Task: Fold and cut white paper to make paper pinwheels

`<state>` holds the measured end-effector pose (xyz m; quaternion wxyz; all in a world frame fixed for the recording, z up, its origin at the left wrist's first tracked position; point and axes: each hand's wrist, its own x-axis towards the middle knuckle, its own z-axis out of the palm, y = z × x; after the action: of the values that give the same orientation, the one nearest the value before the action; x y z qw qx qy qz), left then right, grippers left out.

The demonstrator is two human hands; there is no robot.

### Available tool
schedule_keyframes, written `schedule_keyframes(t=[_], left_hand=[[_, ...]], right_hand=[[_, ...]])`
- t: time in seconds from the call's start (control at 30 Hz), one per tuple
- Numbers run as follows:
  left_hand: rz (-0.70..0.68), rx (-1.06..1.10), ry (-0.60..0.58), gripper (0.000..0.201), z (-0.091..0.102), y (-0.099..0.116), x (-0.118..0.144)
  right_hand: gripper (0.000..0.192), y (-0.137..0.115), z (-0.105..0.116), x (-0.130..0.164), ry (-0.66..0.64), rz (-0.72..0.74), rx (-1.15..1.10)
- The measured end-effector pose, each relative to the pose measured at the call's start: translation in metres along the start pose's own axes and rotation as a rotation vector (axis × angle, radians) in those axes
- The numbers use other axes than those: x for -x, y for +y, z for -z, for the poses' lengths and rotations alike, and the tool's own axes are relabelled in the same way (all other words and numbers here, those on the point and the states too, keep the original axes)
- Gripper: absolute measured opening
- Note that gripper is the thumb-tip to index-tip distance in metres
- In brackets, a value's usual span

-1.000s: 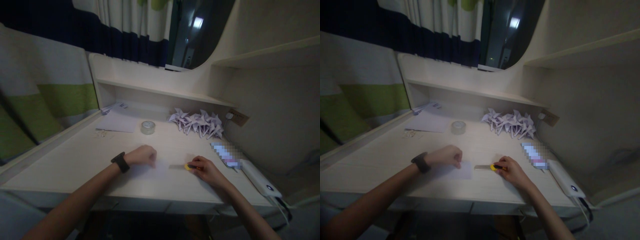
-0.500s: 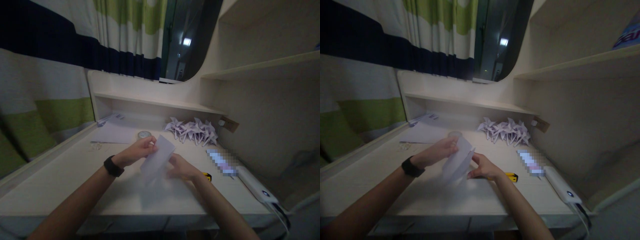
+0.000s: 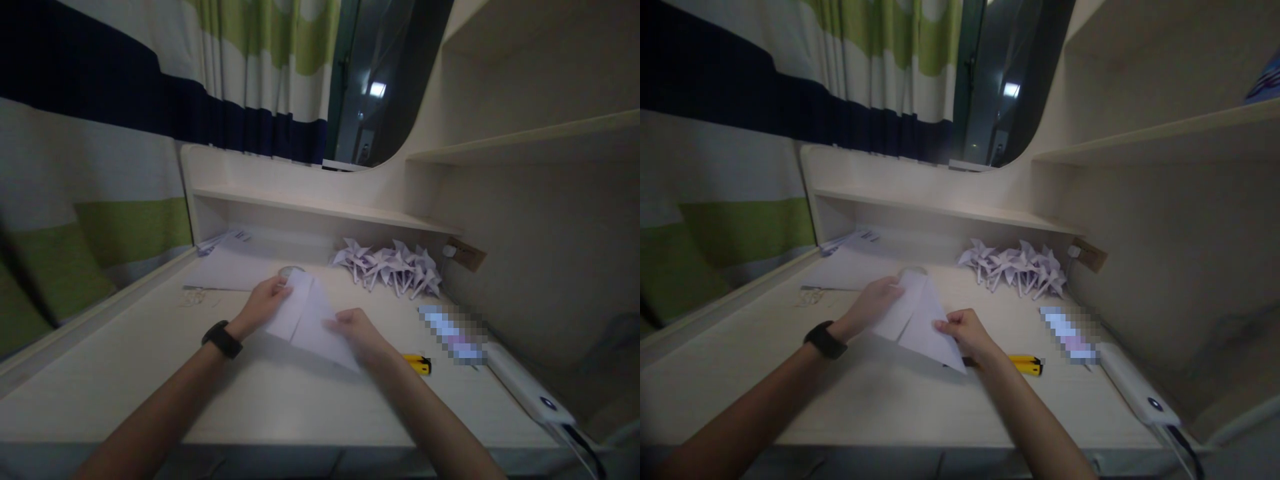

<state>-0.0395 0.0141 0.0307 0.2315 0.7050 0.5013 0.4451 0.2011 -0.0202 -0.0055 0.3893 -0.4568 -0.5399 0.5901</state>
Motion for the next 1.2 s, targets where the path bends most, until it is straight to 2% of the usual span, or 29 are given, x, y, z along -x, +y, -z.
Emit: schedule_keyframes(t=[0.2,0.4,0.53,0.67,0.83,0.97,1.07,1.2], left_hand=[[0.008,-0.012,0.018,0.023,-0.004,-0.013,0.001],[0.061,-0.037,0.07,0.025,-0.006,-0.013,0.004],[0.07,-0.056,0.144,0.026,-0.005,-0.014,0.006],[0.084,-0.047,0.2,0.03,0.001,-0.024,0.006],[0.096,-0.124,0.102,0.035,0.01,-0.038,0.002],[0.037,-0.46,-0.074,0.028,0.023,-0.049,0.002],[0.04,-0.659,-0.155,0.028,0.034,-0.057,0.003],[0.104,-0.65,-0.192,0.031,0.043,-0.064,0.0]], right_hand=[[0.037,0.006,-0.004,-0.005,0.006,-0.053,-0.076],[0.034,0.007,-0.012,-0.003,0.056,-0.094,-0.138],[0.032,0.005,-0.017,0.001,0.107,-0.078,-0.166],[0.034,0.004,-0.011,0.002,0.127,-0.046,-0.164],[0.039,0.006,0.0,-0.001,0.1,-0.018,-0.144],[0.041,0.008,0.004,-0.002,0.074,-0.016,-0.126],[0.042,0.009,0.004,-0.003,0.064,-0.019,-0.116],[0.043,0.006,0.0,0.0,0.049,-0.018,-0.127]])
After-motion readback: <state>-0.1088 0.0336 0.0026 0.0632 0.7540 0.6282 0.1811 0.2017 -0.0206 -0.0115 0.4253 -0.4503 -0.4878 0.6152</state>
